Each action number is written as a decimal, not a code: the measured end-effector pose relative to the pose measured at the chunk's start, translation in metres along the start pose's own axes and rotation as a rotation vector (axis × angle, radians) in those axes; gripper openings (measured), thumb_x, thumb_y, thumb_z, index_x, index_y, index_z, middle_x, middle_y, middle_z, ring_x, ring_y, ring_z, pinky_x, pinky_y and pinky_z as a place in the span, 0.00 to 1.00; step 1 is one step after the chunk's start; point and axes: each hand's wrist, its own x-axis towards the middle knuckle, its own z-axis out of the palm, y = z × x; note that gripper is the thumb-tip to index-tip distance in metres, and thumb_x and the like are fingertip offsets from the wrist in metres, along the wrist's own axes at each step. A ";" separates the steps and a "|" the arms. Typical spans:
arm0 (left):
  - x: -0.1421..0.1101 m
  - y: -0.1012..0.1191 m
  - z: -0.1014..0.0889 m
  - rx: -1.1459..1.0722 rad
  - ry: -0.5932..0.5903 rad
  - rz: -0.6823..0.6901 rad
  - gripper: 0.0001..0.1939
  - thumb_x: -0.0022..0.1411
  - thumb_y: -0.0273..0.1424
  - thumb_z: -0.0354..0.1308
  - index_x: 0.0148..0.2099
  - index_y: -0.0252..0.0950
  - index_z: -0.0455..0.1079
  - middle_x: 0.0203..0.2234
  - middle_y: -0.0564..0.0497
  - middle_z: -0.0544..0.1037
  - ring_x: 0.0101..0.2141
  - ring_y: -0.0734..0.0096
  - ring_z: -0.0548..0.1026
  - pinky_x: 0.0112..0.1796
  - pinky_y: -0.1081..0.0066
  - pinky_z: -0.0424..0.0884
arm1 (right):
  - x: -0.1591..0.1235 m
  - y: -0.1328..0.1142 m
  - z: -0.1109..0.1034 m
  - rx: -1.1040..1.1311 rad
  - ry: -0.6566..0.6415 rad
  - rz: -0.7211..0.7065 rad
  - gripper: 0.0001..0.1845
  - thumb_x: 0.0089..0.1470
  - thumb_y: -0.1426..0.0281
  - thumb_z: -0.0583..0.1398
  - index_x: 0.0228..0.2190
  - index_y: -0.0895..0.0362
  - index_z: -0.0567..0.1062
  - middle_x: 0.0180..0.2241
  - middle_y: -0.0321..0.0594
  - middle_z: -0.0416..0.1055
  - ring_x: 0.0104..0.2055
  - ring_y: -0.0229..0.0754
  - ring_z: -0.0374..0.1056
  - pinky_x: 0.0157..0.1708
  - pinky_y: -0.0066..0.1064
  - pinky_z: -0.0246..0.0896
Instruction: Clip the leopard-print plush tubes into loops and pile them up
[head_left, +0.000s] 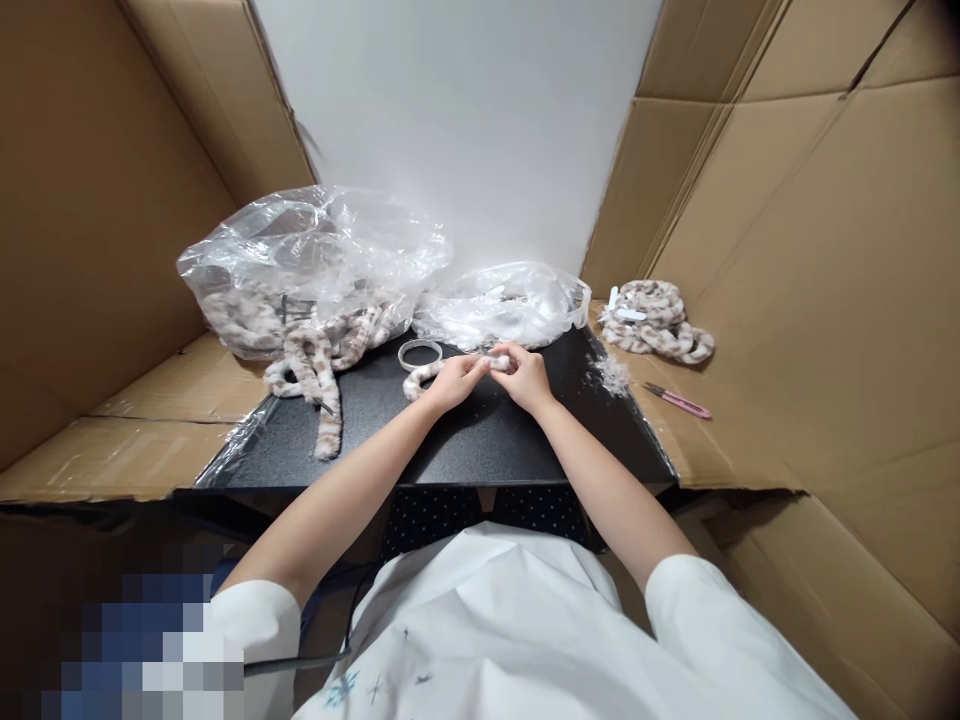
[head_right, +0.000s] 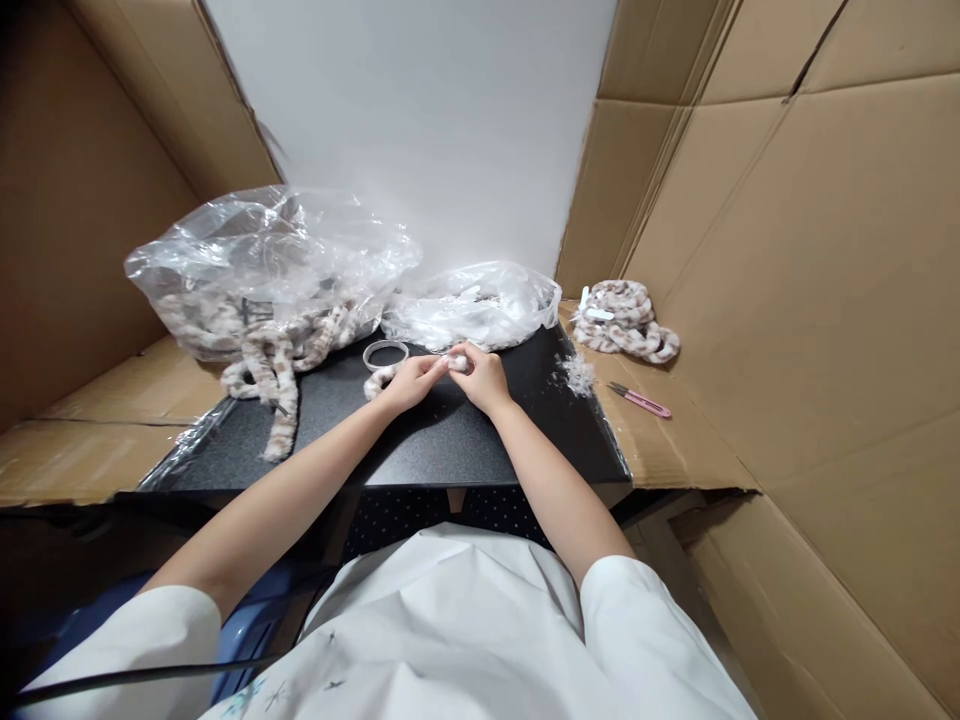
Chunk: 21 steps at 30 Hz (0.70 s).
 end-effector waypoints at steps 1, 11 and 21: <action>0.000 -0.001 0.000 -0.001 0.011 -0.003 0.23 0.62 0.47 0.48 0.29 0.32 0.68 0.22 0.52 0.71 0.27 0.70 0.68 0.31 0.72 0.64 | 0.000 -0.002 0.000 -0.025 -0.006 0.001 0.11 0.46 0.67 0.63 0.35 0.54 0.77 0.21 0.33 0.71 0.21 0.37 0.64 0.25 0.29 0.62; 0.001 -0.006 -0.002 0.100 0.099 -0.024 0.19 0.62 0.42 0.49 0.27 0.34 0.66 0.18 0.54 0.66 0.23 0.74 0.62 0.27 0.73 0.56 | 0.006 0.000 -0.006 0.251 0.059 0.071 0.21 0.42 0.62 0.67 0.40 0.55 0.73 0.38 0.42 0.77 0.37 0.42 0.74 0.37 0.33 0.72; 0.000 -0.002 -0.001 0.128 0.079 -0.012 0.17 0.64 0.39 0.48 0.27 0.35 0.63 0.19 0.55 0.66 0.24 0.73 0.63 0.29 0.73 0.60 | 0.005 0.007 -0.001 0.233 0.078 0.127 0.16 0.39 0.64 0.67 0.33 0.56 0.74 0.28 0.39 0.77 0.30 0.43 0.74 0.33 0.34 0.70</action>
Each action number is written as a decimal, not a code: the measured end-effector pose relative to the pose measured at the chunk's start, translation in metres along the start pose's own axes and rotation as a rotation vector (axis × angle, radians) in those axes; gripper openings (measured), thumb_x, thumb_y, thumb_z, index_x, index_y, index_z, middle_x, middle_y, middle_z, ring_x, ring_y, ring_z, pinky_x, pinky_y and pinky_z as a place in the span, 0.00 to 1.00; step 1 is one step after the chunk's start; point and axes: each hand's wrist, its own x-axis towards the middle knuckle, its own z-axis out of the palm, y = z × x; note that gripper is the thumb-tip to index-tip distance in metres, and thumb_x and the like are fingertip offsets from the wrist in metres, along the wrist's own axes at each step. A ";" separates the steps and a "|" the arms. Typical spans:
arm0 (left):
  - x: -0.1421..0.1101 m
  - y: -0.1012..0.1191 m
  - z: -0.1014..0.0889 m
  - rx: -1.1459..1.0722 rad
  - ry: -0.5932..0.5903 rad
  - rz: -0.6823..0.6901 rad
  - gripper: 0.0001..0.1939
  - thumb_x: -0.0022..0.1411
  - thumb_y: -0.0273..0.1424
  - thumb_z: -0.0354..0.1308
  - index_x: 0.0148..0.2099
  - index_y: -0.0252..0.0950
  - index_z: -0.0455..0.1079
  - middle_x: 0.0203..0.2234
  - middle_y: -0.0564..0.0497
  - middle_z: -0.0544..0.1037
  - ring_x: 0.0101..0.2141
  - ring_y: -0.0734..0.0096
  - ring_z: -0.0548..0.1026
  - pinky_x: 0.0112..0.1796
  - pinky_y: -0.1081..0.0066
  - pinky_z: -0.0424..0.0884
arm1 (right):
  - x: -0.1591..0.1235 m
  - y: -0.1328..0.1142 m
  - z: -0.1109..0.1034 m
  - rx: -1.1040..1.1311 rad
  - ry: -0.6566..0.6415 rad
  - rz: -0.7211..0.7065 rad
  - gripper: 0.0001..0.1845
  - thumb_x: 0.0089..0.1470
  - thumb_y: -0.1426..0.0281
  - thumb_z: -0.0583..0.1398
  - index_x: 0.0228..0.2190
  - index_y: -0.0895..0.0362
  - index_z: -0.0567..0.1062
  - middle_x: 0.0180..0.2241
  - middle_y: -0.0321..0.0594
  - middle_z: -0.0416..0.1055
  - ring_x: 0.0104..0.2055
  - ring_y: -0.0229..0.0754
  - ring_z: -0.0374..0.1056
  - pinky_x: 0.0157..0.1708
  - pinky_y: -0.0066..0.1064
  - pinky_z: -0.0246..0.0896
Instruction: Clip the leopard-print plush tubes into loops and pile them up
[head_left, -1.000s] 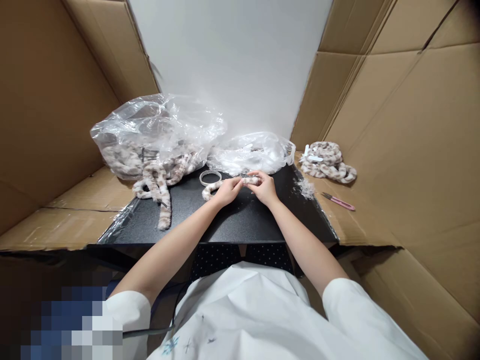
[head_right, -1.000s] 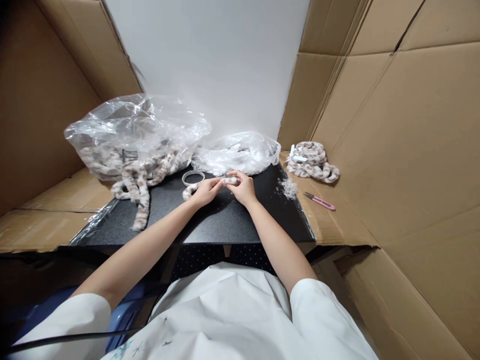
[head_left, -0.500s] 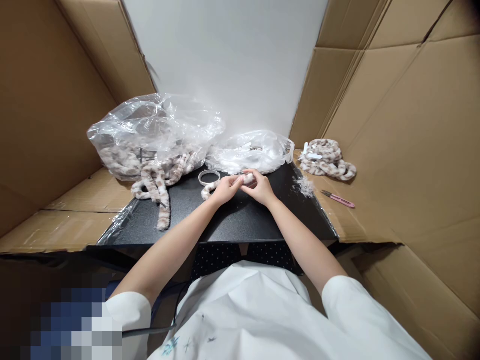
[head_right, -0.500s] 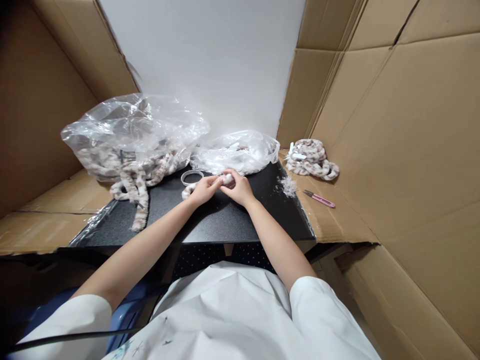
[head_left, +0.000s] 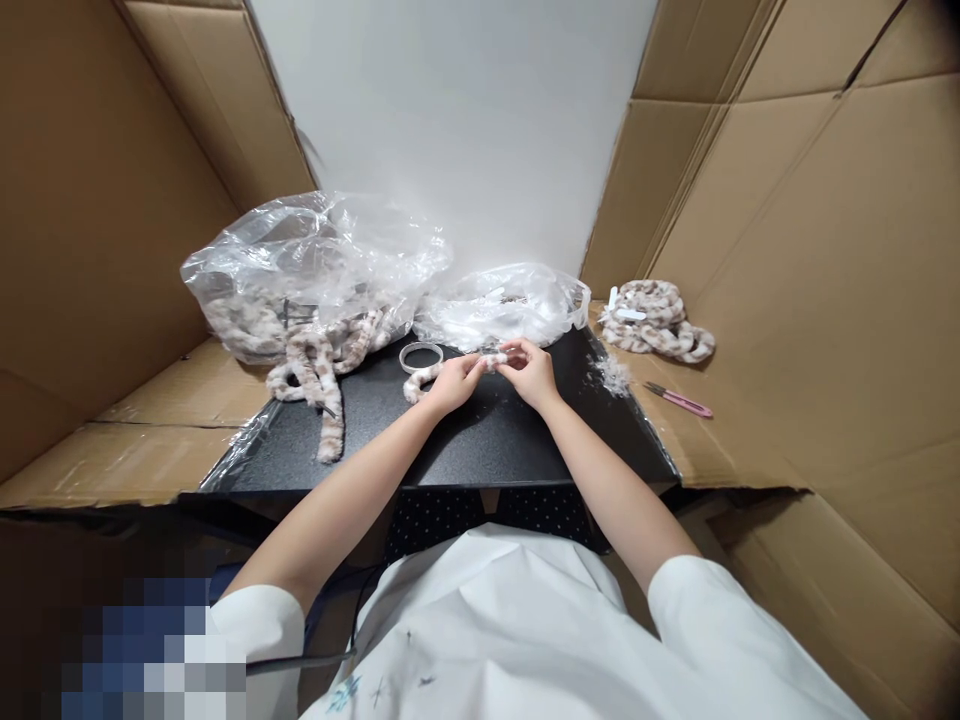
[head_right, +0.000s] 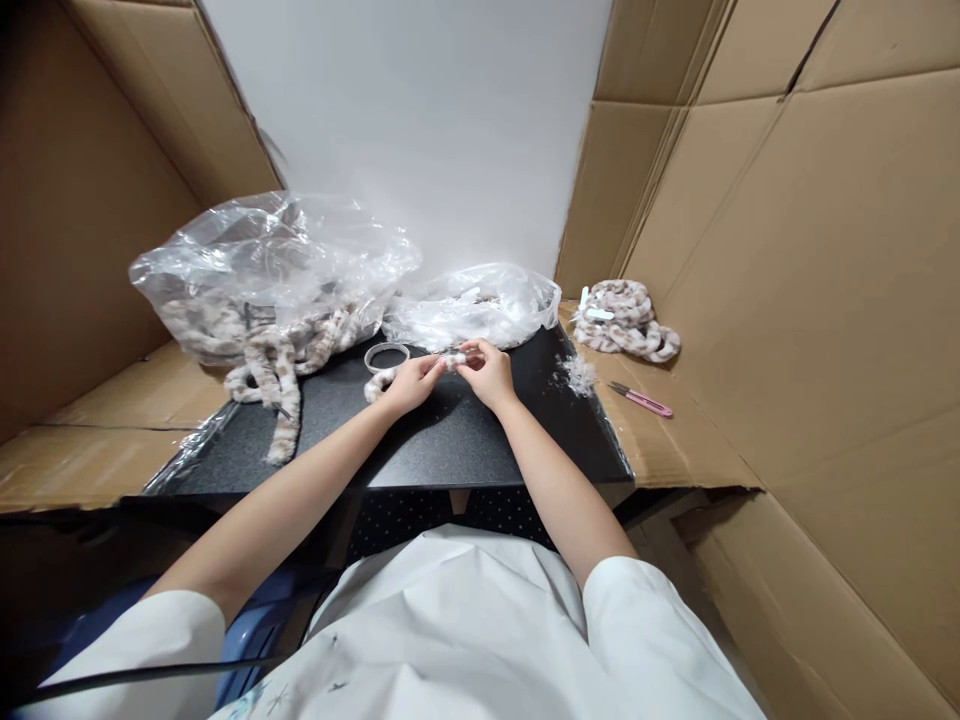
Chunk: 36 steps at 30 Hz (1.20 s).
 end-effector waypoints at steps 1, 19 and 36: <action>0.000 0.000 0.000 0.000 -0.002 0.001 0.17 0.64 0.39 0.48 0.27 0.35 0.63 0.19 0.55 0.67 0.24 0.73 0.63 0.29 0.73 0.60 | 0.000 0.000 0.001 -0.007 0.000 0.002 0.16 0.39 0.64 0.68 0.33 0.55 0.74 0.27 0.38 0.77 0.30 0.43 0.74 0.33 0.33 0.70; 0.000 -0.004 0.002 0.110 -0.061 0.045 0.19 0.65 0.41 0.45 0.26 0.36 0.61 0.19 0.53 0.68 0.24 0.71 0.64 0.28 0.72 0.57 | -0.008 -0.005 0.006 -0.229 -0.062 -0.117 0.07 0.46 0.68 0.62 0.31 0.54 0.74 0.23 0.36 0.75 0.25 0.43 0.72 0.29 0.32 0.66; 0.000 0.000 0.001 0.252 0.014 0.011 0.16 0.65 0.34 0.48 0.24 0.37 0.58 0.17 0.54 0.65 0.22 0.72 0.63 0.26 0.72 0.55 | -0.001 -0.001 0.004 -0.132 -0.049 -0.033 0.08 0.44 0.69 0.63 0.31 0.55 0.75 0.29 0.38 0.78 0.33 0.43 0.75 0.37 0.35 0.72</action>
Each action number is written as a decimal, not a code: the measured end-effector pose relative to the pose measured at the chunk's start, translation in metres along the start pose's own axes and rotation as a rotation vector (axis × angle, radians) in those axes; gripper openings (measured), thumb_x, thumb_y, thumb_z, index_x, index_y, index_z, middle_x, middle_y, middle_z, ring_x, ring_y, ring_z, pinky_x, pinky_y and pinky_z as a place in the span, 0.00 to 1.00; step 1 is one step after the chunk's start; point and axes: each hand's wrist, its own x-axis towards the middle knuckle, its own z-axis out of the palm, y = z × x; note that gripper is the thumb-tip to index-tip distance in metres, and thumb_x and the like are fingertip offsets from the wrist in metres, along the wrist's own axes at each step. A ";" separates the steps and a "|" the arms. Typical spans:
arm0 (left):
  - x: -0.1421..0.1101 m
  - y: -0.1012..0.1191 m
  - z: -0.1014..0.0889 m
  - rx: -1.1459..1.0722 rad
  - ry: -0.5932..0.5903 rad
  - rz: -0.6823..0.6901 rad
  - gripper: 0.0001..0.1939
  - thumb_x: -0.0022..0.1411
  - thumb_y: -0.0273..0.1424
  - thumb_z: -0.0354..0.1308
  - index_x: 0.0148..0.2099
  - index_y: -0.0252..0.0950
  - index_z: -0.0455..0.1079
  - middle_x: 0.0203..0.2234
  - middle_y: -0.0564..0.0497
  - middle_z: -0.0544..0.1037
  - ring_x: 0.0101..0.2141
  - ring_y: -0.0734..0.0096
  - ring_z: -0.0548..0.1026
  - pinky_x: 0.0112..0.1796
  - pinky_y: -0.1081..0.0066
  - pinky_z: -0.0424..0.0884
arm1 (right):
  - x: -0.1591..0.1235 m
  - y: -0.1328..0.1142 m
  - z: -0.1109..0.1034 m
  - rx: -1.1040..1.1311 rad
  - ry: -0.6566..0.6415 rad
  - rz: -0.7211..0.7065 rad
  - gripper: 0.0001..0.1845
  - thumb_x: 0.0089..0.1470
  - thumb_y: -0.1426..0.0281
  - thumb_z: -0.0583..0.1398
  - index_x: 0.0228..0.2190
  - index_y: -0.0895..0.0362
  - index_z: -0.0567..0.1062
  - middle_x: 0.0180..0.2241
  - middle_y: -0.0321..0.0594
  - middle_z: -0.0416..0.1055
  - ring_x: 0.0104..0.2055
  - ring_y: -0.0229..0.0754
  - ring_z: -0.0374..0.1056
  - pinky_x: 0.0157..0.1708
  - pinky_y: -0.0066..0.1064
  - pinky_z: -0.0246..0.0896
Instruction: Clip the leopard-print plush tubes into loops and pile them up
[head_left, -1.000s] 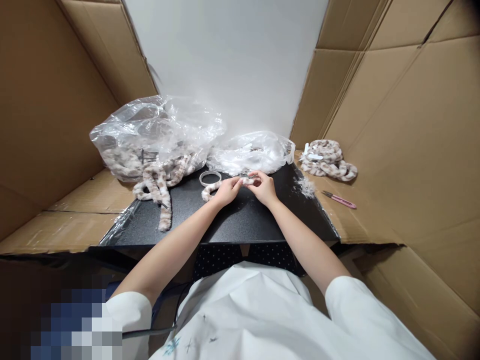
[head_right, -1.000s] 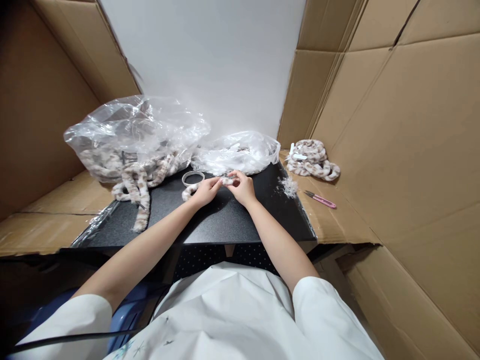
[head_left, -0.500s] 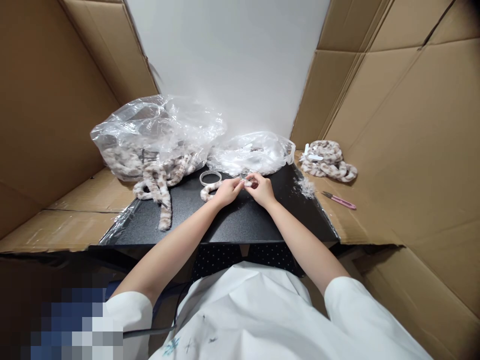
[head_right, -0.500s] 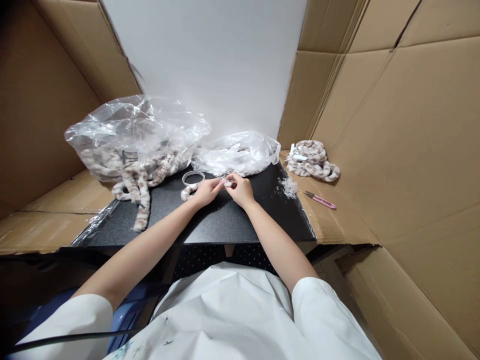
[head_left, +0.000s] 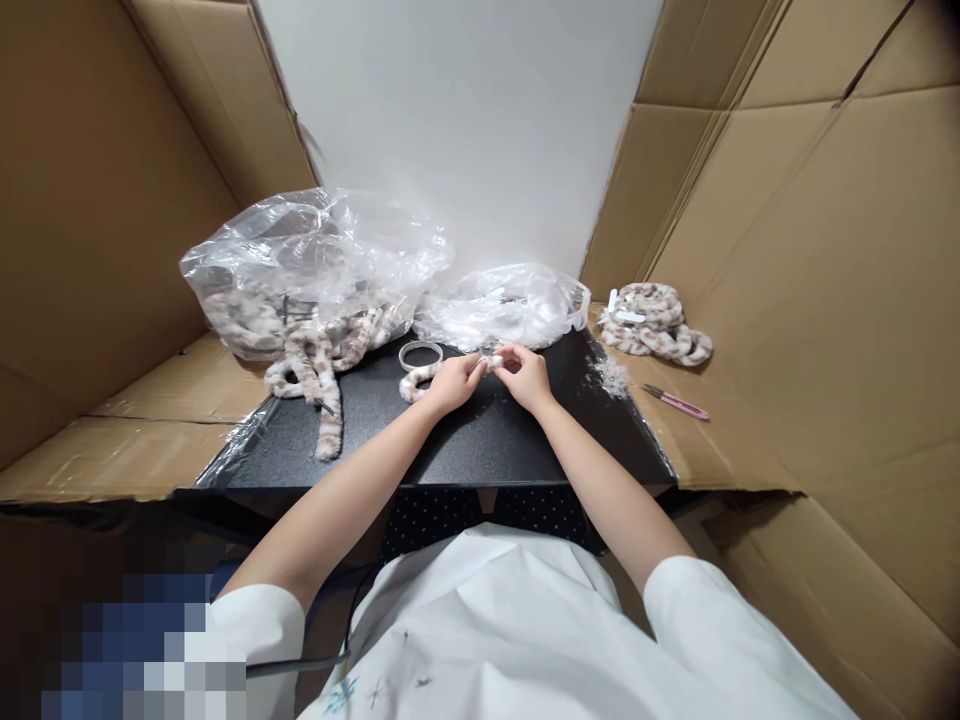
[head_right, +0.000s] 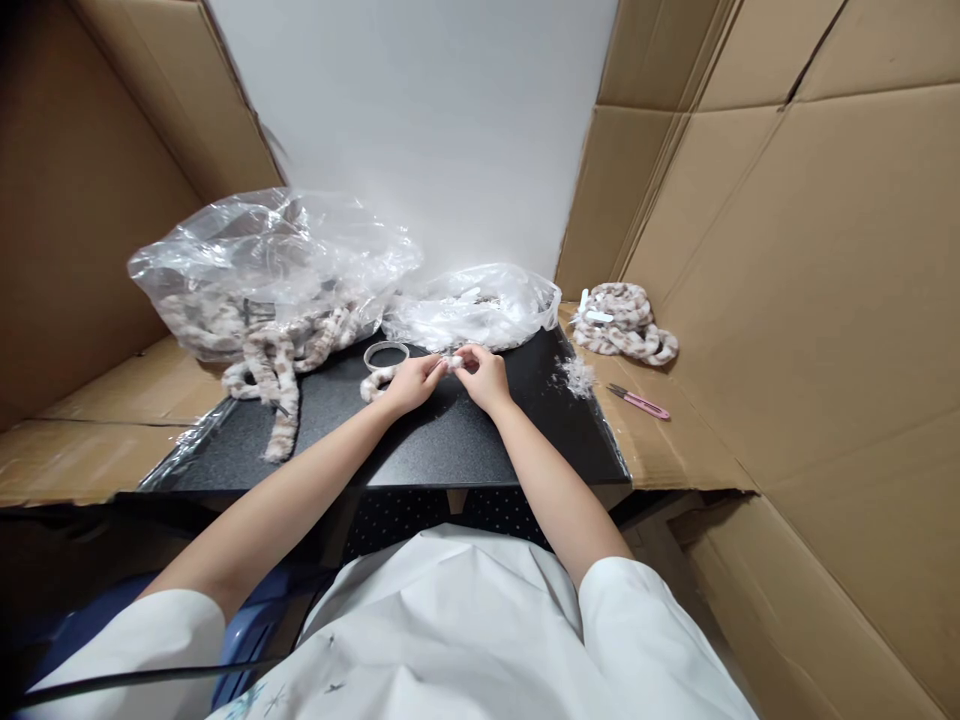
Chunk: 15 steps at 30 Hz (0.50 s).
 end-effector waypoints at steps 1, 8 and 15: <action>0.000 0.000 0.000 0.000 -0.007 0.002 0.16 0.65 0.34 0.47 0.24 0.37 0.58 0.17 0.54 0.66 0.22 0.71 0.63 0.27 0.72 0.56 | 0.000 0.000 0.000 0.004 0.005 0.001 0.09 0.43 0.70 0.63 0.32 0.56 0.75 0.30 0.38 0.78 0.33 0.43 0.75 0.37 0.35 0.71; 0.001 0.000 0.002 -0.035 -0.066 -0.002 0.15 0.66 0.34 0.45 0.27 0.36 0.61 0.22 0.51 0.71 0.26 0.68 0.68 0.30 0.72 0.61 | -0.001 0.001 0.003 0.015 0.000 0.005 0.10 0.42 0.70 0.64 0.31 0.55 0.74 0.30 0.38 0.77 0.33 0.43 0.74 0.37 0.34 0.70; 0.002 -0.002 0.004 0.006 -0.100 0.000 0.16 0.68 0.33 0.43 0.28 0.36 0.63 0.24 0.49 0.73 0.29 0.66 0.71 0.34 0.70 0.65 | -0.003 -0.002 0.005 -0.017 0.006 -0.016 0.07 0.42 0.68 0.64 0.27 0.55 0.72 0.26 0.36 0.75 0.28 0.41 0.70 0.33 0.33 0.67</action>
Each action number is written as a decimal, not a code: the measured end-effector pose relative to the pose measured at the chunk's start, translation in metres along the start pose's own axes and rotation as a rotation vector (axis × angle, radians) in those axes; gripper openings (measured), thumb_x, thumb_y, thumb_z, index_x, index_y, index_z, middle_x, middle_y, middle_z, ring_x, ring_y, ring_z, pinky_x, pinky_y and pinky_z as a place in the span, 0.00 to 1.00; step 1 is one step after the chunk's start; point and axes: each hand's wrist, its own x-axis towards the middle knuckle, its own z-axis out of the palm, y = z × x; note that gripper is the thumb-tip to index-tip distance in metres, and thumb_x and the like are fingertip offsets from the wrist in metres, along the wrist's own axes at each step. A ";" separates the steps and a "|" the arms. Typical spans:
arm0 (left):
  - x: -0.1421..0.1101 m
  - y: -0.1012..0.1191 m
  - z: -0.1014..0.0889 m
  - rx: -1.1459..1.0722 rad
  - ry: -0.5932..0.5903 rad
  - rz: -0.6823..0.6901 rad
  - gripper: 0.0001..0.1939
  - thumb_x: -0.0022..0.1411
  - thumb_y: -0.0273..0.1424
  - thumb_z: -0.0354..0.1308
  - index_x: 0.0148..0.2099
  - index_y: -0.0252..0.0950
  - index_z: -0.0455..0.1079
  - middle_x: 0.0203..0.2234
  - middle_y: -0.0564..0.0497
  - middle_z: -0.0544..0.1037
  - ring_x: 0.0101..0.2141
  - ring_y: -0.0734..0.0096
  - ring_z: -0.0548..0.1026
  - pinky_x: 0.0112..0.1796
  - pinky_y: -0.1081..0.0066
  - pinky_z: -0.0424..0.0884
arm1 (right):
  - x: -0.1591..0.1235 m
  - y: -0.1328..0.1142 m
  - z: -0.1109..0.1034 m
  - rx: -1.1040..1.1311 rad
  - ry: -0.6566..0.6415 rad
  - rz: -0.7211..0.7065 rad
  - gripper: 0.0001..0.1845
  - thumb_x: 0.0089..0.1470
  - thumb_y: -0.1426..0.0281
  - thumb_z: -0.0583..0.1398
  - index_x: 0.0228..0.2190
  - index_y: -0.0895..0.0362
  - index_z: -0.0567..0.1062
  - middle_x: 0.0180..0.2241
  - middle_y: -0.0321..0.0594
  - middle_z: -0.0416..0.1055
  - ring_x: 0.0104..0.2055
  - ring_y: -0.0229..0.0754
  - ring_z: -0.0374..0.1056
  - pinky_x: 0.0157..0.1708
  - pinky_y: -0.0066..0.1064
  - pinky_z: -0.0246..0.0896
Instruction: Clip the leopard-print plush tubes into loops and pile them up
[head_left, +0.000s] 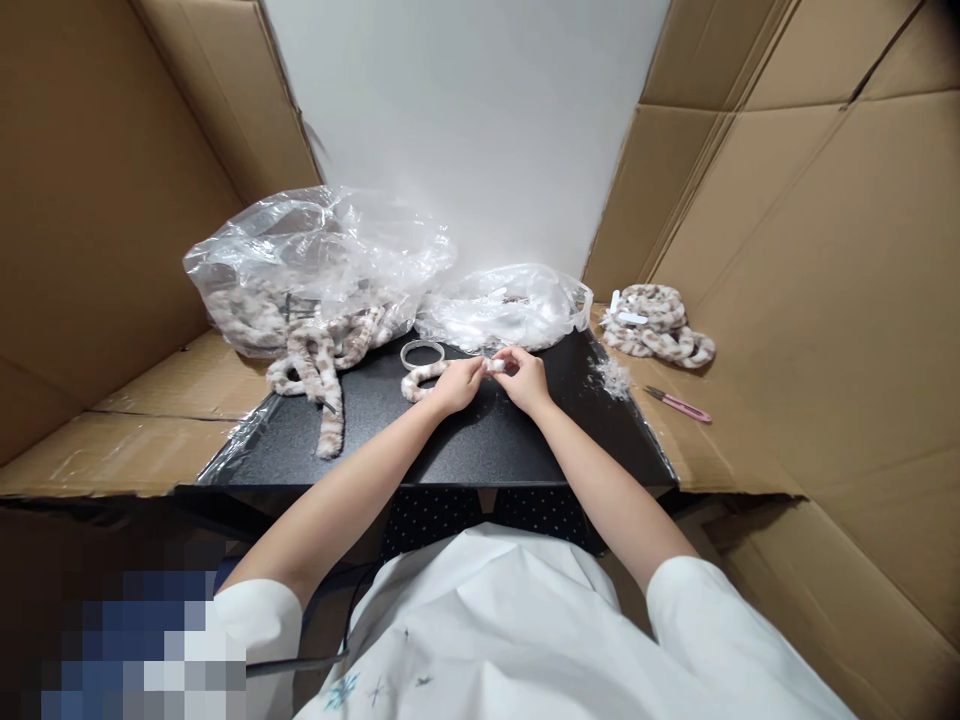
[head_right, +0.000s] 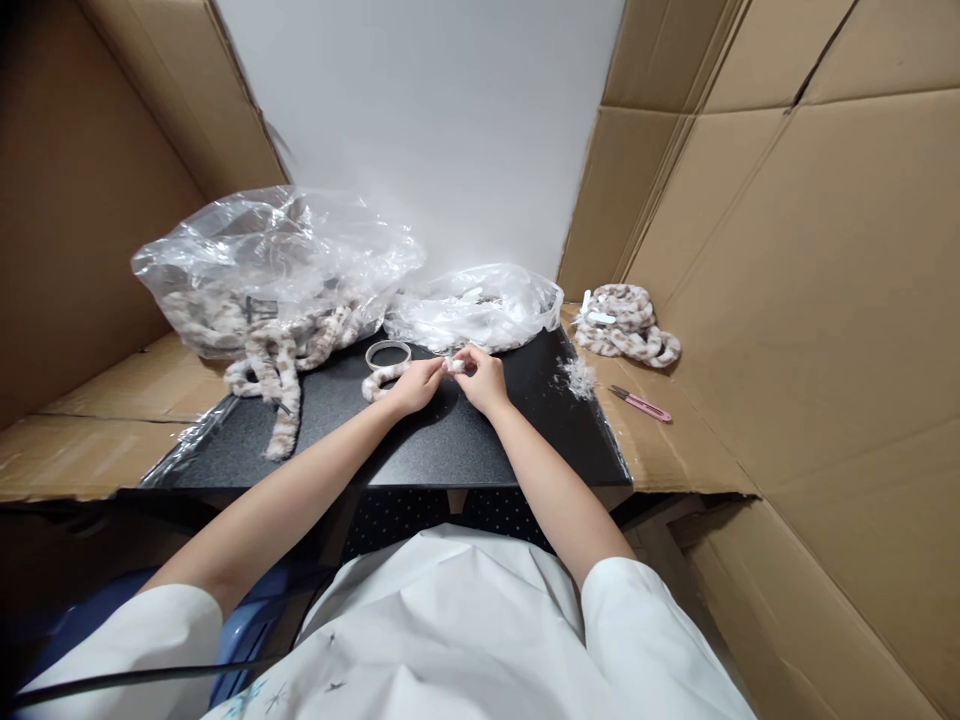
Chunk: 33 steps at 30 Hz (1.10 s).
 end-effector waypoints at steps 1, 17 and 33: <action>0.000 0.000 0.000 0.013 -0.001 0.004 0.16 0.68 0.33 0.43 0.28 0.36 0.64 0.25 0.49 0.74 0.29 0.66 0.71 0.34 0.70 0.65 | 0.000 -0.001 0.000 -0.013 -0.004 -0.008 0.07 0.43 0.67 0.63 0.27 0.55 0.72 0.25 0.36 0.74 0.28 0.41 0.70 0.32 0.32 0.67; -0.001 0.006 0.001 -0.039 0.052 0.142 0.13 0.66 0.30 0.45 0.48 0.34 0.67 0.42 0.43 0.77 0.42 0.63 0.75 0.44 0.67 0.68 | 0.001 -0.005 -0.001 -0.208 -0.059 -0.137 0.11 0.44 0.77 0.53 0.32 0.55 0.70 0.32 0.40 0.74 0.34 0.43 0.69 0.38 0.33 0.63; -0.003 0.006 -0.023 0.259 0.177 -0.012 0.14 0.68 0.37 0.47 0.42 0.35 0.70 0.38 0.43 0.77 0.40 0.61 0.74 0.41 0.68 0.64 | 0.007 -0.002 -0.021 -0.182 0.136 0.007 0.08 0.44 0.70 0.58 0.31 0.54 0.69 0.27 0.36 0.70 0.25 0.39 0.61 0.31 0.30 0.60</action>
